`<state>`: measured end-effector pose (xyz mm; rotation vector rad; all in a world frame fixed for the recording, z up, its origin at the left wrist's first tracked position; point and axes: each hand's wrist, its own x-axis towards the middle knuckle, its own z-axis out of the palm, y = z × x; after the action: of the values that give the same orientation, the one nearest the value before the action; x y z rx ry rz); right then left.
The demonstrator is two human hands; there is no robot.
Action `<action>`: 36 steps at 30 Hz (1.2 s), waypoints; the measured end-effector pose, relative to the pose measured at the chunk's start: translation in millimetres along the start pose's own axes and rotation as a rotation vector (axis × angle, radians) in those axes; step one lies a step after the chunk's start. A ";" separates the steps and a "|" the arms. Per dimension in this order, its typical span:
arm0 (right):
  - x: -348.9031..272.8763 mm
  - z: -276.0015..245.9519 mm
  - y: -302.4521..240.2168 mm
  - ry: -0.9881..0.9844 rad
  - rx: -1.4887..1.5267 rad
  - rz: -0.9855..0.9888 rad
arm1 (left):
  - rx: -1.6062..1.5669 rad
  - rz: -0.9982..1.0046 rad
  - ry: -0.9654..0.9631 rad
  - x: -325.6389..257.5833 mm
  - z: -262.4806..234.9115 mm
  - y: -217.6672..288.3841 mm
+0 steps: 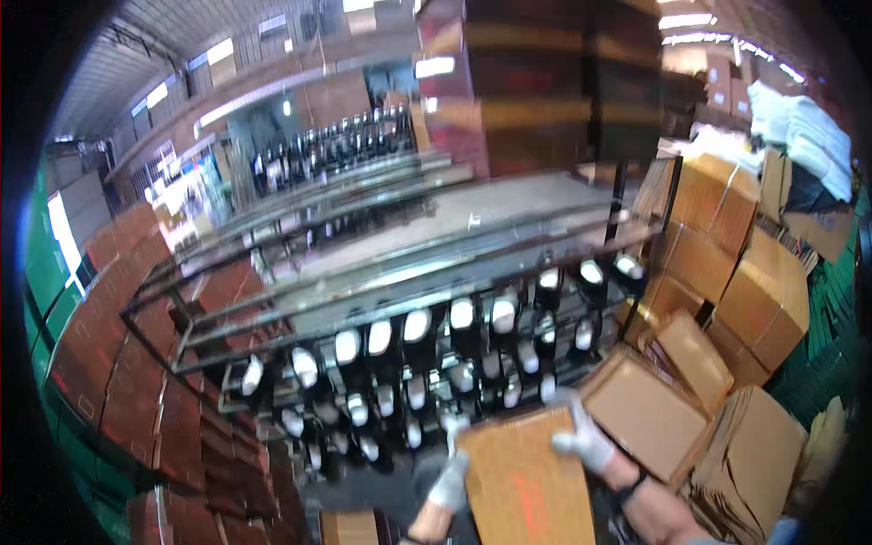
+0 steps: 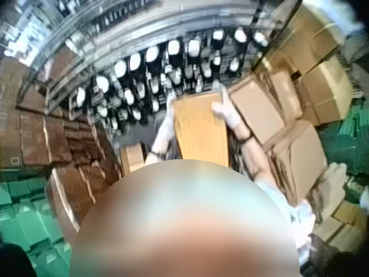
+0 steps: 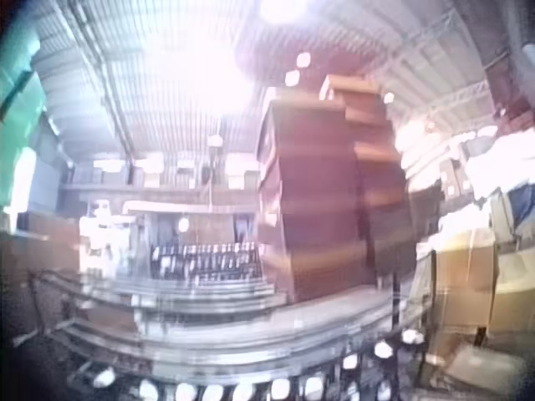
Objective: Packing finished shoes into boxes and stacking the boxes.
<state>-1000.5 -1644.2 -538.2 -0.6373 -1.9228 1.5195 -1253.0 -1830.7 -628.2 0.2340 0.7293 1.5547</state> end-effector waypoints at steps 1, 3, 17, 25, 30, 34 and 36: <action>-4.7 -3.2 -6.3 -0.010 0.070 -0.003 | 0.040 0.036 -0.061 3.7 25.8 13.6; -25.8 0.9 -15.9 0.060 0.149 0.053 | 0.219 0.363 0.080 -26.3 81.8 5.9; -33.4 -34.3 -186.3 0.186 0.262 -0.204 | 0.592 0.836 -0.248 -82.2 246.1 136.4; 205.9 -139.2 -669.1 0.344 -0.263 -1.369 | 0.944 1.585 -0.392 -85.6 602.8 456.6; 276.0 -211.6 -652.6 0.533 -0.334 -0.922 | 1.700 2.173 0.163 -24.3 692.1 508.7; 190.5 -109.5 -500.2 0.543 -0.649 -1.139 | 2.348 2.014 0.587 -6.6 690.2 551.9; 124.3 -108.3 -419.8 0.450 -0.670 -0.997 | 2.266 1.809 0.494 7.9 691.8 548.3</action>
<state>-1013.1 -1580.3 -91.8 -0.1621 -1.8855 0.0988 -1318.7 -1587.9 217.9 2.8000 2.8604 1.1215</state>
